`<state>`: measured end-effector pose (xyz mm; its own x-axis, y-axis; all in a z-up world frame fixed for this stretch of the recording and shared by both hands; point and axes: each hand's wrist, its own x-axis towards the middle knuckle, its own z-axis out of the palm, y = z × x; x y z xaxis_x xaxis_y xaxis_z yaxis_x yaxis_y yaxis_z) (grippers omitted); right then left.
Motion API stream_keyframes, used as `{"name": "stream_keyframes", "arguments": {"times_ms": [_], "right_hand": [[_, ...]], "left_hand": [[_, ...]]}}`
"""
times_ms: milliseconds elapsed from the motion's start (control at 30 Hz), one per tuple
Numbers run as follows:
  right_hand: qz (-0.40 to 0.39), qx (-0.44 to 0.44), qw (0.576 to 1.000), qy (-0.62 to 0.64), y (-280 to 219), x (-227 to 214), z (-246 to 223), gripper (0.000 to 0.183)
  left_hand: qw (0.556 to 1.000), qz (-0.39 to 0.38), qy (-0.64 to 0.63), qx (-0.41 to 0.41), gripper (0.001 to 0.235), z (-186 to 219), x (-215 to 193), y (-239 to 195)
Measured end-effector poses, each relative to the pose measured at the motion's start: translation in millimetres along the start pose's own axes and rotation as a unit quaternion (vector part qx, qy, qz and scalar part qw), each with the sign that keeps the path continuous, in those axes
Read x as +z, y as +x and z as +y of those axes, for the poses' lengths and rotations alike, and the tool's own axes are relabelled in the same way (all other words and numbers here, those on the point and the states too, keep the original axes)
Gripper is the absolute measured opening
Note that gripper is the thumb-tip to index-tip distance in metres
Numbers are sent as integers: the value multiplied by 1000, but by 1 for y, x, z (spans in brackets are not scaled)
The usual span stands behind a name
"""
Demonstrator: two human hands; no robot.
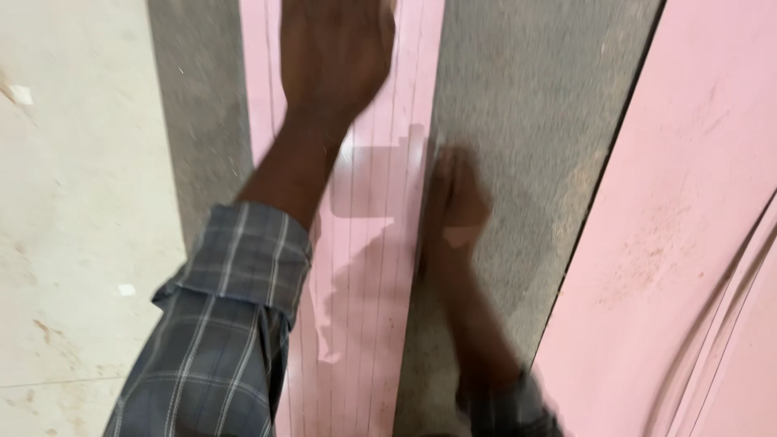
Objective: The person cuts a pink foam sheet into thin strips using a utility knife and a straight edge. They align the sheet, score the material, and separate the strips by hand, then stack the cut pieces.
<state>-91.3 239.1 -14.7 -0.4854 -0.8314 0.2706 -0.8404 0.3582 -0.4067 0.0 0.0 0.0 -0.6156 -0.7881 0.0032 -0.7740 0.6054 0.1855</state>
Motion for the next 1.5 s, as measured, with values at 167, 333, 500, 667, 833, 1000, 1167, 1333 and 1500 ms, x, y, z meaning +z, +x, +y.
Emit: {"name": "stream_keyframes", "arguments": {"times_ms": [167,333,500,667,833,1000,1167,1333,1500], "right_hand": [[44,33,988,147,262,125,51,38],[64,-10,983,173,340,139,37,38],[16,53,980,191,335,104,1,39],[-35,98,978,181,341,81,-22,39],[-4,87,983,161,342,67,-34,38],[-85,135,980,117,350,63,-37,40],[-27,103,989,105,351,57,-44,30],[1,78,992,104,352,55,-50,25],[-73,152,982,85,360,54,-53,29]], "left_hand": [[995,90,-27,20,56,-1,-18,4],[994,-10,-103,-17,61,0,-44,13],[998,-16,-64,-19,63,2,-43,18],[995,-48,-77,-30,66,3,-46,21],[993,-83,-76,-35,67,4,-48,22],[994,-51,-91,-27,65,2,-47,27],[994,-62,-85,-29,65,3,-53,27],[998,-42,-49,-21,65,0,-48,29],[995,-75,-70,-7,66,-1,-57,35]]}}
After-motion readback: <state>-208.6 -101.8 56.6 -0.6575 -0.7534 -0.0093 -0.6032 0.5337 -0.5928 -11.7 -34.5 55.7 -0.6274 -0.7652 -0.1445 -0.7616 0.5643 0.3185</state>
